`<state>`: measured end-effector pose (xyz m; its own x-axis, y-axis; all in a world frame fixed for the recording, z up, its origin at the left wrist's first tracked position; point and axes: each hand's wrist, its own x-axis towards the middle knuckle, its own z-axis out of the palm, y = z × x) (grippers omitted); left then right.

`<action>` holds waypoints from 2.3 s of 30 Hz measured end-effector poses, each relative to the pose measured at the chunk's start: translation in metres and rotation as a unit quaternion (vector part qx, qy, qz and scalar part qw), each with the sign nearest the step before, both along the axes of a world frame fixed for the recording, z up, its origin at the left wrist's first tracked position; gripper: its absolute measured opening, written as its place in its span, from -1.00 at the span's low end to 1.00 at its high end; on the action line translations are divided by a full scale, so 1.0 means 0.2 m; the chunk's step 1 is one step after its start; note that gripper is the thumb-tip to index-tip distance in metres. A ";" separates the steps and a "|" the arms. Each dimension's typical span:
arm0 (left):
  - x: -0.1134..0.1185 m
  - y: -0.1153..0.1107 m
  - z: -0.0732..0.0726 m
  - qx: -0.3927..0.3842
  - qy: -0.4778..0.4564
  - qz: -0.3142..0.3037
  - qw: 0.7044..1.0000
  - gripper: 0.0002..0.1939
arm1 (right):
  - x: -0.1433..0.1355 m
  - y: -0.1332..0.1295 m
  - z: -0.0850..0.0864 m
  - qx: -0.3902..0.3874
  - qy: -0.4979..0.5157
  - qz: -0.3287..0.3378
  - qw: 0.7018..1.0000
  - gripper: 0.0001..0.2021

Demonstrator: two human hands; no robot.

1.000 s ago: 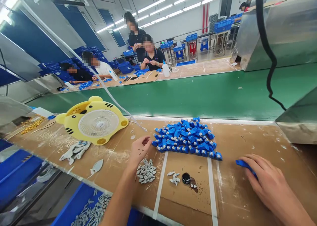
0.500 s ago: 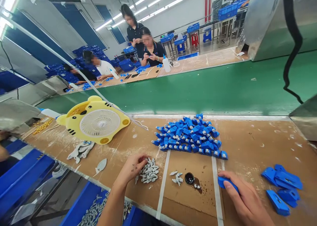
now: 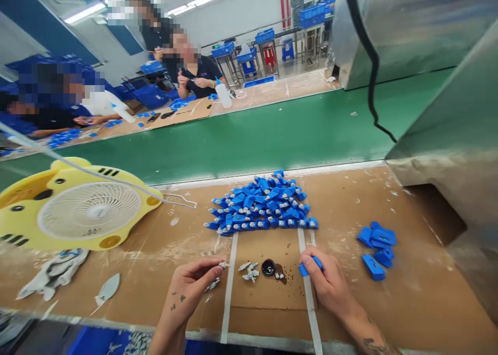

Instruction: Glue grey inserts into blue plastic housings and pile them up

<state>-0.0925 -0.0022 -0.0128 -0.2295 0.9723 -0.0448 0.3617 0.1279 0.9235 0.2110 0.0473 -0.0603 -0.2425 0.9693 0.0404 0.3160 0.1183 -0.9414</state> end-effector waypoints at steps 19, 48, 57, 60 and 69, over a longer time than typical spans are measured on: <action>0.27 0.10 -0.12 0.149 0.236 -0.275 0.920 -0.74 | -0.04 0.01 -0.02 0.021 0.043 0.039 0.998 -0.62; 0.60 0.11 0.03 -0.040 -0.200 -0.019 0.979 -0.70 | -0.07 -0.06 0.03 0.112 0.128 0.049 0.984 -0.76; 0.63 0.10 0.00 -0.067 -0.246 -0.037 0.966 -0.58 | -0.15 -0.09 0.05 0.146 0.135 0.041 0.979 -0.71; 0.62 0.10 -0.01 -0.066 -0.257 -0.033 0.963 -0.58 | -0.17 -0.10 0.03 0.141 0.149 0.040 0.978 -0.77; 0.44 0.13 0.04 -0.044 -0.101 -0.042 0.993 -0.67 | -0.01 -0.03 0.08 0.111 -0.010 0.129 0.985 -0.61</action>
